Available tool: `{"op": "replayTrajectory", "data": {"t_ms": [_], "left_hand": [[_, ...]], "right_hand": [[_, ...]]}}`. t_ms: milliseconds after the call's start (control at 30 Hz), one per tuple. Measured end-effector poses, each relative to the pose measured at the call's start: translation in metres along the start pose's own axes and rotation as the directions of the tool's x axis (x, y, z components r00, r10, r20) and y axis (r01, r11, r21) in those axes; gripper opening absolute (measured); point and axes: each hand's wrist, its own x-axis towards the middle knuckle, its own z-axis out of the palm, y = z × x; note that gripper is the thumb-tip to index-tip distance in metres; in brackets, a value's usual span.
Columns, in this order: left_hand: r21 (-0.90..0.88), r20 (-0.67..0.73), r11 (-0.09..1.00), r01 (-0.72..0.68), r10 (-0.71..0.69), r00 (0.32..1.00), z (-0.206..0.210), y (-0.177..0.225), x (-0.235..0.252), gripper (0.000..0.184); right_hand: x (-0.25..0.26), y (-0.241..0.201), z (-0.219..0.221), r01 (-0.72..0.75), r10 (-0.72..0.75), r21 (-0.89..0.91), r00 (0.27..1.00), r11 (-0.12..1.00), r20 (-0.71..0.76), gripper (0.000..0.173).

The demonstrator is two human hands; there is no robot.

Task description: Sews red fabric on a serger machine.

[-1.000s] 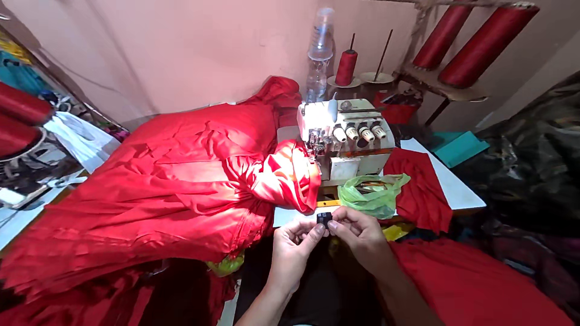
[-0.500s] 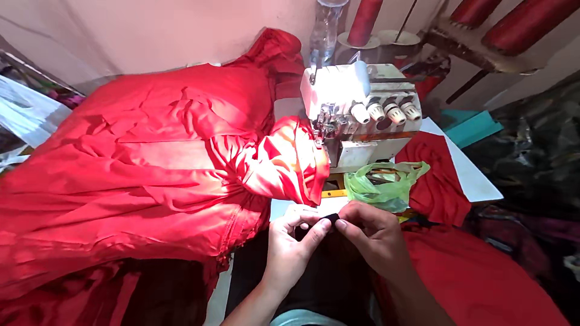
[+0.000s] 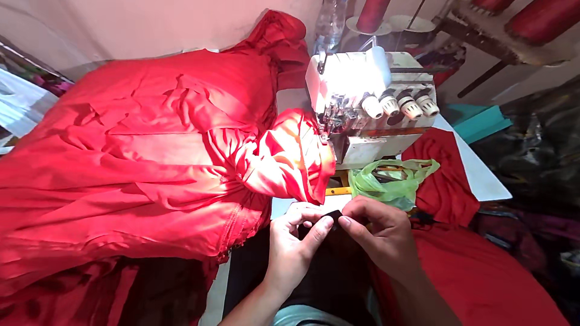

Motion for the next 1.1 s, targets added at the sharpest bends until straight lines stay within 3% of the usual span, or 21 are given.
{"op": "replayTrajectory", "data": {"t_ms": [1100], "left_hand": [[-0.036,-0.036,0.999,0.009,-0.010,0.999,0.0033,-0.0009,-0.0016,0.009]], "right_hand": [[0.0013,0.0015,0.0006,0.019,-0.019,0.014,1.000,1.000,-0.004,0.017]]}}
